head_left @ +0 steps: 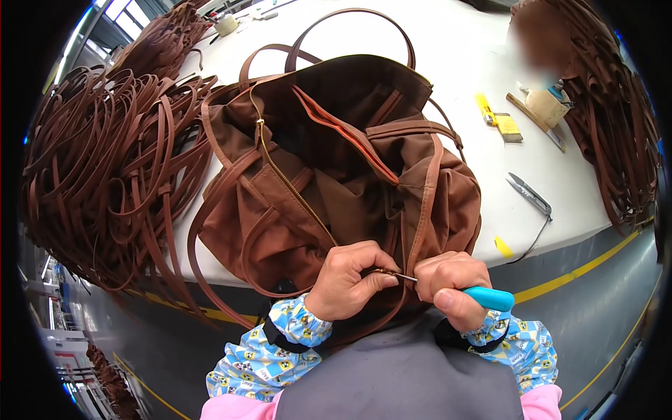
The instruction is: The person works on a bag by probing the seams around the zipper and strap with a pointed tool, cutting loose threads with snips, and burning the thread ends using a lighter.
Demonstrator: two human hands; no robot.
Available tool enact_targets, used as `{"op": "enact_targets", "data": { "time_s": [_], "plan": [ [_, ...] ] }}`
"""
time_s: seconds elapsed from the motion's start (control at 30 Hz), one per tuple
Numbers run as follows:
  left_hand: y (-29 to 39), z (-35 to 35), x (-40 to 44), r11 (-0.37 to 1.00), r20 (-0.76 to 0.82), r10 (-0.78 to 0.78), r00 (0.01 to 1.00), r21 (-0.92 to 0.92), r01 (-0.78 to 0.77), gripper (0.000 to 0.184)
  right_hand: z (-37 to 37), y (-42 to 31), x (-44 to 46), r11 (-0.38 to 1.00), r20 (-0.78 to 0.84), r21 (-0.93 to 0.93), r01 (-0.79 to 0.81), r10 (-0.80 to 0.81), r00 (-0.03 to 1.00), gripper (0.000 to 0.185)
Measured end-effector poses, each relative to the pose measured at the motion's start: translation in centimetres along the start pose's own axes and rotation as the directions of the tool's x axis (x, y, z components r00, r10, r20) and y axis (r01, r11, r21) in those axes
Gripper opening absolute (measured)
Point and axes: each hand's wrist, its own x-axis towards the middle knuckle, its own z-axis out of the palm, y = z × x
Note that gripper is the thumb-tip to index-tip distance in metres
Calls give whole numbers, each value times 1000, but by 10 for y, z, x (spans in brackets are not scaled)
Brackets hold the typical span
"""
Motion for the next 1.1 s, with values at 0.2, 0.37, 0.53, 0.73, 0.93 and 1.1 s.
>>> {"op": "enact_targets", "data": {
  "time_s": [0.2, 0.37, 0.53, 0.73, 0.93, 1.1],
  "plan": [
    [-1, 1, 0, 1000, 6, 18, 1000, -21, -18, 11, 1, -2, 4, 1000, 39, -22, -14, 15, 999, 23],
    [2, 3, 0, 996, 12, 34, 999, 76, -34, 11, 7, 5, 5, 968, 68, -243, -64, 83, 994, 23],
    [4, 3, 2, 995, 15, 49, 999, 90, -50, 12, 1, 0, 3, 971, 8, -140, -195, 198, 980, 23],
    [8, -7, 2, 996, 74, -88, 993, -29, 90, 10, 4, 2, -8, 989, -45, -2, 149, -149, 988, 22],
    [11, -10, 2, 969, 115, -196, 974, -129, 211, 14, 8, 2, -7, 948, 81, -195, 253, -241, 967, 20],
    [10, -9, 2, 964, 88, -211, 973, -143, 222, 13, 7, 1, -5, 931, 156, -253, 263, -229, 961, 21]
  ]
}}
